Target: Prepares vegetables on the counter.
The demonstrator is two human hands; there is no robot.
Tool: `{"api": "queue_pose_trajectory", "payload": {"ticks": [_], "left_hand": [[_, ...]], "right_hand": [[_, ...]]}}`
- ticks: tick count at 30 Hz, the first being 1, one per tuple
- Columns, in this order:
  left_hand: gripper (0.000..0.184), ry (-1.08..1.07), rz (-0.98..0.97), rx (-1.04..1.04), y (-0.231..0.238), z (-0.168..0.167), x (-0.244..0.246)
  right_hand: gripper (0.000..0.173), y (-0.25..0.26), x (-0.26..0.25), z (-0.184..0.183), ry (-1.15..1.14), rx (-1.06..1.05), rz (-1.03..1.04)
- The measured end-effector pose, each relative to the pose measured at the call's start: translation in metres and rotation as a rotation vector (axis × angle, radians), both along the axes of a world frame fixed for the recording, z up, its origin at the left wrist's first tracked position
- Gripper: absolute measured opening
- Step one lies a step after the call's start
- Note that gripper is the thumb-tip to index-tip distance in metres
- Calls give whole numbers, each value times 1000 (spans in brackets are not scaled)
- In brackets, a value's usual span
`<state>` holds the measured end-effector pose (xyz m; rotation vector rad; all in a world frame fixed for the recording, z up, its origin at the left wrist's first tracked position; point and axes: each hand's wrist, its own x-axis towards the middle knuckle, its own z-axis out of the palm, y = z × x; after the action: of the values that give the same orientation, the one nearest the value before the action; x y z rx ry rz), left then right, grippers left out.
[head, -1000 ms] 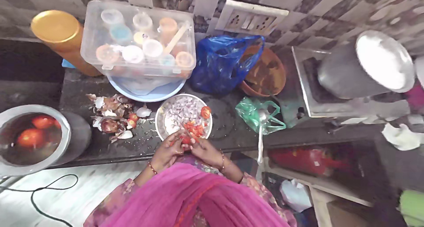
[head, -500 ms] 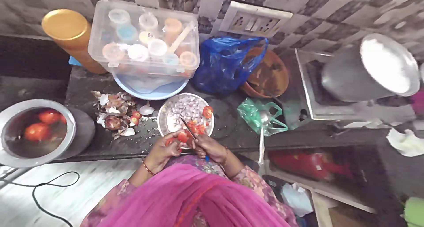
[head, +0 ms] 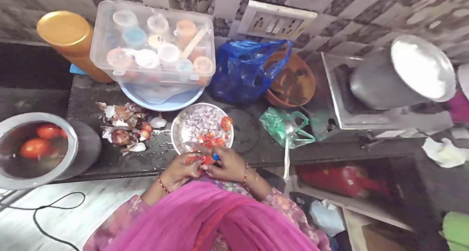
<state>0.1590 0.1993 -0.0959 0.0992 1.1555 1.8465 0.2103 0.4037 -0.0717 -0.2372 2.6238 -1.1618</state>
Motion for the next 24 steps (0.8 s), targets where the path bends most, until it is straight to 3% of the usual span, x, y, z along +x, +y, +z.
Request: {"api": "queue_pose_trajectory", "payload": {"ticks": [7, 16, 24], "left_hand": [[16, -30, -11, 99, 6, -1, -4], [35, -8, -22, 220, 11, -3, -6], [29, -68, 192, 161, 21, -6, 6]], "right_hand": [[50, 0, 2, -2, 74, 1, -13], [47, -3, 11, -16, 189, -20, -84], [46, -2, 11, -17, 96, -122, -210]]}}
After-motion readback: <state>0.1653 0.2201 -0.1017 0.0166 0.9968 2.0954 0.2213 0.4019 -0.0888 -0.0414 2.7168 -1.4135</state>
